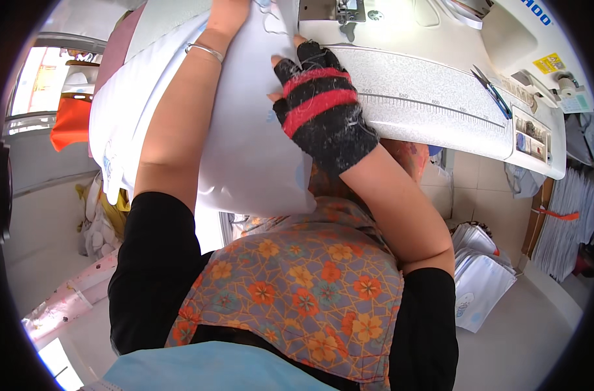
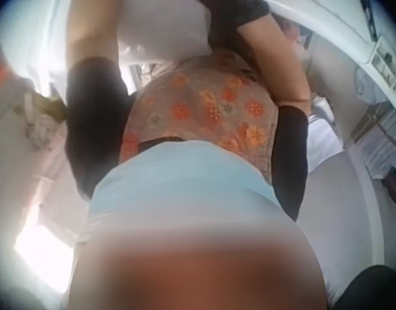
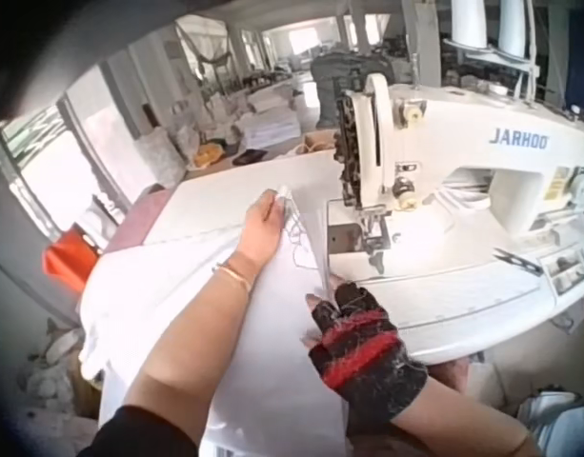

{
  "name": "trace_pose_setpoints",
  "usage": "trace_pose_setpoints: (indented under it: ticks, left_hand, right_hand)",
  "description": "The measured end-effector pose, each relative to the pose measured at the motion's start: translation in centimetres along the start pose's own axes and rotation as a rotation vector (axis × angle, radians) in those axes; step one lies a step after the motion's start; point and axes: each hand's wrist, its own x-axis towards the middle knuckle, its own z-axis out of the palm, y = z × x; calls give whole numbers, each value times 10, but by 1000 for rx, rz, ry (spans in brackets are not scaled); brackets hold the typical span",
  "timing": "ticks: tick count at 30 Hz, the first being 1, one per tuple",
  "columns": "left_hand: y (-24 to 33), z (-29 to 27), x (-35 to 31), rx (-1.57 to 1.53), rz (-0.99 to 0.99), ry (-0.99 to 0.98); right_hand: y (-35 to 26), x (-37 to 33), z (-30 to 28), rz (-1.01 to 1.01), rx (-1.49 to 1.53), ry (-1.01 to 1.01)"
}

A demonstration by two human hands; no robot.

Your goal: Aligning and stacking printed textile sheets on a workbench next to a sewing machine.

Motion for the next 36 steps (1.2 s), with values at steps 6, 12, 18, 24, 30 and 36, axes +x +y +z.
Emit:
trace_pose_setpoints:
  ticks: [6, 12, 18, 24, 30, 36]
  left_hand:
    - [-22, 10, 0, -50, 31, 28]
    - [-20, 19, 10, 262, 138, -212]
    - [9, 15, 5, 531, 234, -132]
    - [43, 2, -9, 578, 283, -302]
    - [78, 15, -69, 417, 376, -188]
    - [125, 29, -106, 380, 304, -313]
  right_hand:
    - [-4, 2, 6, 3, 208, -34]
    - [-9, -4, -2, 170, 334, -191]
    - [-9, 1, -6, 149, 268, -292]
    - [-7, -2, -5, 77, 267, -247]
    - [-10, -38, -26, 7, 281, -244]
    - [-17, -92, -56, 113, 414, -315]
